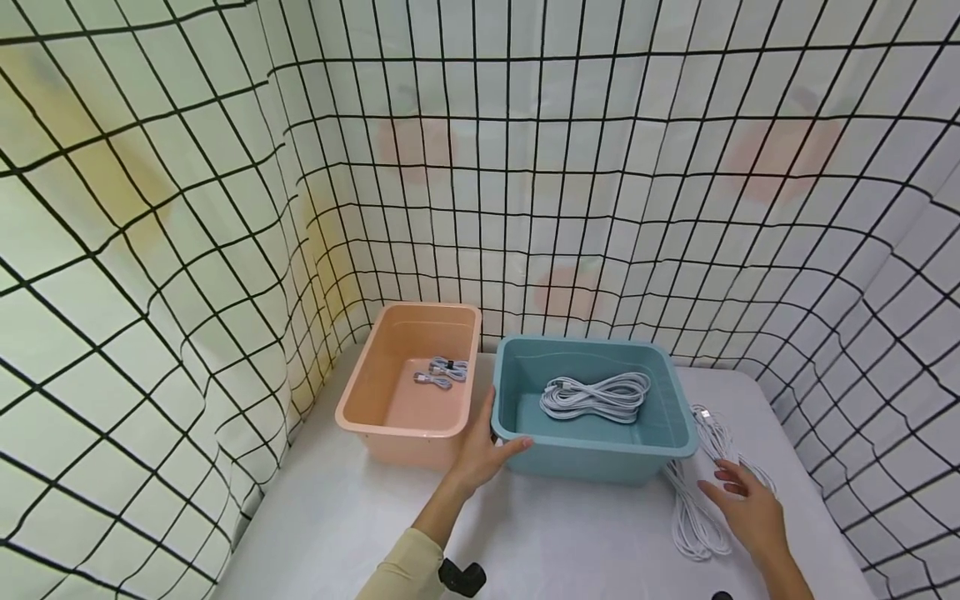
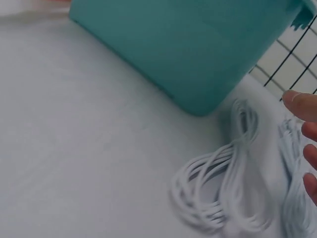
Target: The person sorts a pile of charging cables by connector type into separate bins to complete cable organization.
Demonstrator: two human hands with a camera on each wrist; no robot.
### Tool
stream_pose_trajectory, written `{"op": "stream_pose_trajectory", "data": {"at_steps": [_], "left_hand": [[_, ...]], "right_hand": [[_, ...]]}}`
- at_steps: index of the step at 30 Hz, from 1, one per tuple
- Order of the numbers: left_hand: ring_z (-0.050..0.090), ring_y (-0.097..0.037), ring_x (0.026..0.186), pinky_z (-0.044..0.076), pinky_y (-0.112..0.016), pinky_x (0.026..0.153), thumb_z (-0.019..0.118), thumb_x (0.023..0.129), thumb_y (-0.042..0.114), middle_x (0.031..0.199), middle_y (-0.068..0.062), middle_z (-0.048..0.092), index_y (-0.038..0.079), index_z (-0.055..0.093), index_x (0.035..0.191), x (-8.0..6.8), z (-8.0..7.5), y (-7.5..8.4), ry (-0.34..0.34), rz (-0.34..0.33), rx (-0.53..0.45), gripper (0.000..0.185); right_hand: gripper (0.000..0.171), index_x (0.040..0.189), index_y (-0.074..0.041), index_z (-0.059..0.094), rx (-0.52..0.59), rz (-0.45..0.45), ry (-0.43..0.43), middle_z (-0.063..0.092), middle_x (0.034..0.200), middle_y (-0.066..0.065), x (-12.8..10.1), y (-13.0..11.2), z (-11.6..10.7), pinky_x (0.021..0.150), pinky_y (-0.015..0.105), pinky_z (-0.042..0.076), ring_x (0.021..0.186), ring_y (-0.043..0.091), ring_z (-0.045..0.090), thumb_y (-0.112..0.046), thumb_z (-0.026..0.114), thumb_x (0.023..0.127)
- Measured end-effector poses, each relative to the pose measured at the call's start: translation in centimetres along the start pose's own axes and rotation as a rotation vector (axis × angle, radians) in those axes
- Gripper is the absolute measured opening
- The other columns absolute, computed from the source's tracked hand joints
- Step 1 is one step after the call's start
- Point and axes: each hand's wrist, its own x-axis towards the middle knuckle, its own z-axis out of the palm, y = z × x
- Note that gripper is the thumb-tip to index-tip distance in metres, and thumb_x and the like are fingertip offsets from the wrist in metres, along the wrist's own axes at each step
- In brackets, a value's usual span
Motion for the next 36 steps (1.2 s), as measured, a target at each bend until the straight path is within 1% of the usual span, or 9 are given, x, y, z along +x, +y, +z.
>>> {"op": "stream_pose_trajectory", "data": {"at_steps": [2,7,9,14,18,22,27,31,36], "left_hand": [[0.021,-0.028,0.154,0.024,-0.054,0.12,0.086,0.087,0.039,0.17,-0.006,0.018,0.016,0.01,0.168,0.0,0.0,0.0,-0.002,0.001,0.005,0.113],[0.022,-0.028,0.153,0.025,-0.054,0.12,0.085,0.087,0.036,0.17,-0.006,0.019,0.016,0.011,0.168,-0.1,0.1,0.2,0.001,0.002,0.001,0.112],[0.022,-0.028,0.153,0.025,-0.054,0.12,0.085,0.088,0.034,0.17,-0.006,0.019,0.017,0.011,0.168,-0.1,0.1,0.2,0.002,0.001,-0.006,0.111],[0.022,-0.027,0.153,0.024,-0.053,0.12,0.085,0.088,0.034,0.17,-0.005,0.02,0.018,0.011,0.168,-0.1,0.1,0.1,0.0,-0.005,-0.01,0.11],[0.022,-0.028,0.154,0.025,-0.054,0.12,0.085,0.088,0.035,0.17,-0.006,0.019,0.016,0.01,0.168,-0.2,0.1,0.0,-0.007,-0.003,-0.023,0.111],[0.022,-0.029,0.154,0.025,-0.053,0.12,0.085,0.088,0.038,0.171,-0.006,0.018,0.015,0.009,0.168,-0.2,0.1,0.0,-0.008,-0.006,-0.035,0.113],[0.023,-0.029,0.153,0.027,-0.054,0.119,0.085,0.087,0.041,0.171,-0.006,0.018,0.016,0.01,0.168,-0.2,0.1,0.0,-0.003,-0.001,-0.036,0.113],[0.023,-0.029,0.153,0.028,-0.054,0.118,0.084,0.088,0.037,0.17,-0.006,0.018,0.016,0.01,0.168,-0.2,0.2,0.0,-0.001,-0.001,-0.04,0.111],[0.024,-0.03,0.153,0.028,-0.054,0.118,0.084,0.089,0.034,0.17,-0.007,0.019,0.016,0.01,0.168,-0.3,0.2,0.1,0.001,0.007,-0.049,0.11]], "right_hand": [[0.077,0.148,0.007,0.045,-0.019,0.023,-0.012,0.054,0.137,0.036,-0.3,0.8,0.8,0.09,0.067,0.046,0.121,0.053,0.049,-0.047,0.07,0.098],[0.085,0.149,0.006,0.043,-0.047,0.108,-0.05,0.049,0.142,0.036,-0.7,2.7,2.5,0.097,0.069,0.041,0.126,0.053,0.045,-0.054,0.069,0.096],[0.092,0.15,0.006,0.04,-0.046,0.137,-0.081,0.046,0.143,0.037,-0.9,3.5,3.0,0.101,0.07,0.038,0.128,0.055,0.043,-0.06,0.069,0.094],[0.104,0.151,0.011,0.036,-0.082,0.139,-0.161,0.038,0.146,0.041,-1.5,4.6,4.0,0.107,0.073,0.029,0.134,0.063,0.032,-0.067,0.068,0.091],[0.1,0.148,0.012,0.04,-0.132,0.111,-0.173,0.036,0.146,0.043,-1.8,4.9,4.2,0.105,0.077,0.027,0.133,0.065,0.03,-0.068,0.064,0.093],[0.097,0.143,0.013,0.046,-0.162,0.114,-0.166,0.041,0.144,0.043,-1.9,4.8,4.3,0.101,0.077,0.032,0.131,0.066,0.033,-0.069,0.061,0.093],[0.083,0.14,0.013,0.051,-0.167,0.101,-0.141,0.045,0.141,0.042,-1.8,4.7,4.4,0.1,0.075,0.034,0.129,0.065,0.037,-0.059,0.059,0.1],[0.07,0.137,0.012,0.054,-0.165,0.109,-0.114,0.047,0.139,0.041,-1.7,4.8,4.4,0.101,0.075,0.034,0.129,0.064,0.038,-0.049,0.058,0.104],[0.067,0.135,0.012,0.057,-0.145,0.127,-0.096,0.047,0.139,0.04,-1.7,4.8,4.2,0.103,0.073,0.034,0.13,0.063,0.038,-0.048,0.058,0.104]]}}
